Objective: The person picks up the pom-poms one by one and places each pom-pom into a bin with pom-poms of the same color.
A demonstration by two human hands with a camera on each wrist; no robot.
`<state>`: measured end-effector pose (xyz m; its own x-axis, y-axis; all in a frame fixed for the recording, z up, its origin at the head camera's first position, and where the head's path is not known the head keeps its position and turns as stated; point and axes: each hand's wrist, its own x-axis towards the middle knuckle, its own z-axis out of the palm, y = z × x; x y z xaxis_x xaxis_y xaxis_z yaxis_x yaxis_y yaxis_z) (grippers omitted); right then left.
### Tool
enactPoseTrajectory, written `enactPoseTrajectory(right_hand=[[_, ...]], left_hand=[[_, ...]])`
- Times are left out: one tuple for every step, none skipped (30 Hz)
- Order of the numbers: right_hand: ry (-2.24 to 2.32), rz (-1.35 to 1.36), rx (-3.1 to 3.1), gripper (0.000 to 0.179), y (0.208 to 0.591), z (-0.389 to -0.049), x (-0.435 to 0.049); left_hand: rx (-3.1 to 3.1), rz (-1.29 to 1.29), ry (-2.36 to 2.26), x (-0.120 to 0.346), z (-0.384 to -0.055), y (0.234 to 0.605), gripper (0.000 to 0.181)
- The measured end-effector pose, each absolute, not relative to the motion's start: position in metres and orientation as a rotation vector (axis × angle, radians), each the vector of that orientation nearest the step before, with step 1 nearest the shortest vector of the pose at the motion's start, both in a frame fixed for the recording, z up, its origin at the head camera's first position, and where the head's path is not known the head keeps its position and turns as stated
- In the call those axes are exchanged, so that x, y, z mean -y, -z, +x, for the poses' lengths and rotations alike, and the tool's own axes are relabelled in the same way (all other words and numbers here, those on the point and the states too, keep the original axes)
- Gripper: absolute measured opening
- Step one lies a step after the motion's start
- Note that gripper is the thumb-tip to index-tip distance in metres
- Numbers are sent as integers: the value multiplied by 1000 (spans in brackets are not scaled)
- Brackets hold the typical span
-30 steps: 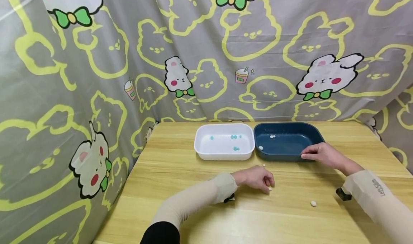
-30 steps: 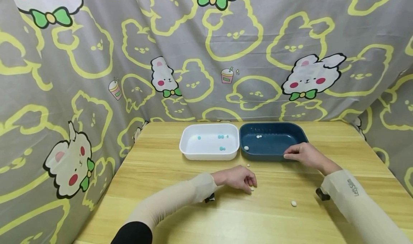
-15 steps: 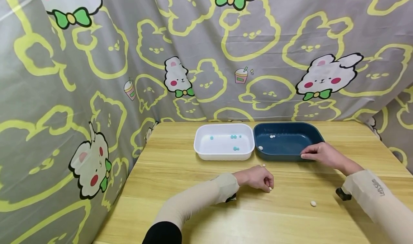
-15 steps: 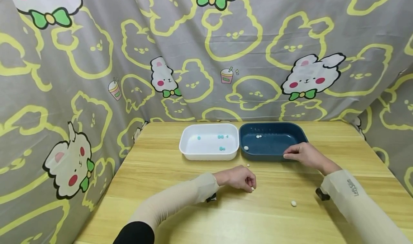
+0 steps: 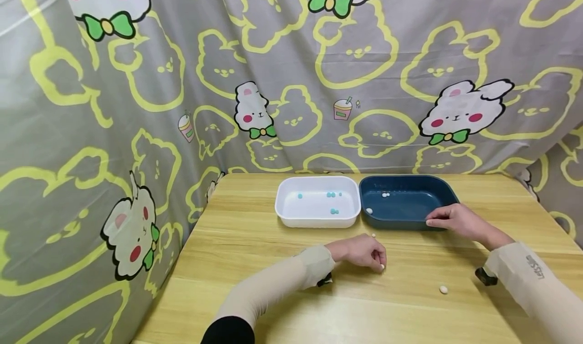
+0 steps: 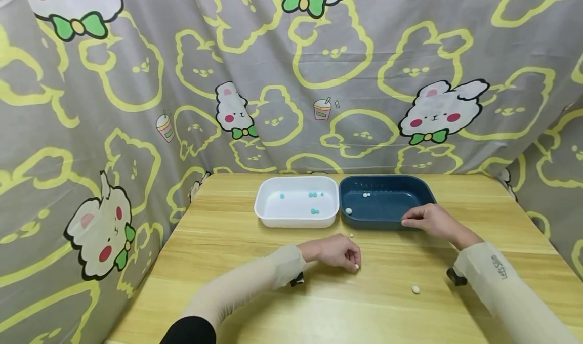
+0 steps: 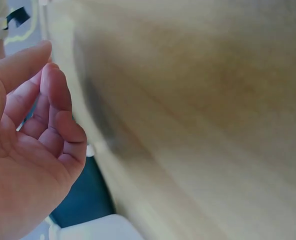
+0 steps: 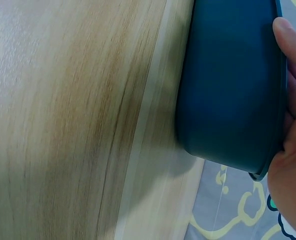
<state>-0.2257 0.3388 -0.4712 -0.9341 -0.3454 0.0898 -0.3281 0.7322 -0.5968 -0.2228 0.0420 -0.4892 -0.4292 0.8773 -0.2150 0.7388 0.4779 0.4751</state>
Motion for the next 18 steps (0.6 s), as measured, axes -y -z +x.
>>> enactPoseTrajectory(right_hand=[[990,-552,-2896,18,471,-226,-339],[986,-543,-2895,19,471,-227,-339],[985,-537,-2894,19,472,-227,-339],[979,-535,-2893,20,472,-228,-340],[979,-535,-2892,20,473,-228,-340],[984,-539,-2890,20,474,-228,-341],[992,-540,-2890,19,475,-228,-341],[991,-553,-2891,19,475,-228,-342],[996,-562,-2893,18,476,-228,-342],[999,-573,-2895,17,477,-228,-343],[1007,-580,-2896,16,478,-228,-343],[1009,-594,-2896,16,478,-229,-343],[1015,-595,-2898,16,479,-229,-343],[1018,-598,-2897,15,479,-229,-343],[1023,-595,-2898,15,479,-229,-343],[1020,-597,-2897,15,479,-230,-343],[1019,-596,-2895,16,479,-230,-343],[1015,-594,-2894,16,478,-230,-343]], left_hand=[[-2300,1337,-447,-41,-223,487,4],[-2310,1335,-451,-40,-224,485,4],[-2314,1328,-468,-39,-224,483,4],[-2318,1331,-480,-39,-225,481,4],[-2314,1336,-502,-38,-226,479,4],[-2314,1338,-523,-38,-226,477,4],[-2315,1337,-537,-37,-227,476,5],[-2316,1338,-548,-37,-228,475,5],[-2314,1335,-565,-37,-229,473,5],[-2315,1336,-576,-36,-229,472,6],[-2316,1336,-588,-35,-230,470,6],[-2321,1336,-597,-35,-231,469,6],[-2326,1338,-601,-34,-231,468,7],[-2329,1337,-609,-33,-232,466,7],[-2331,1337,-618,-33,-233,465,7],[-2335,1333,-624,-32,-234,463,7],[-2336,1326,-631,-31,-234,462,7],[-2337,1316,-640,-30,-235,461,6]])
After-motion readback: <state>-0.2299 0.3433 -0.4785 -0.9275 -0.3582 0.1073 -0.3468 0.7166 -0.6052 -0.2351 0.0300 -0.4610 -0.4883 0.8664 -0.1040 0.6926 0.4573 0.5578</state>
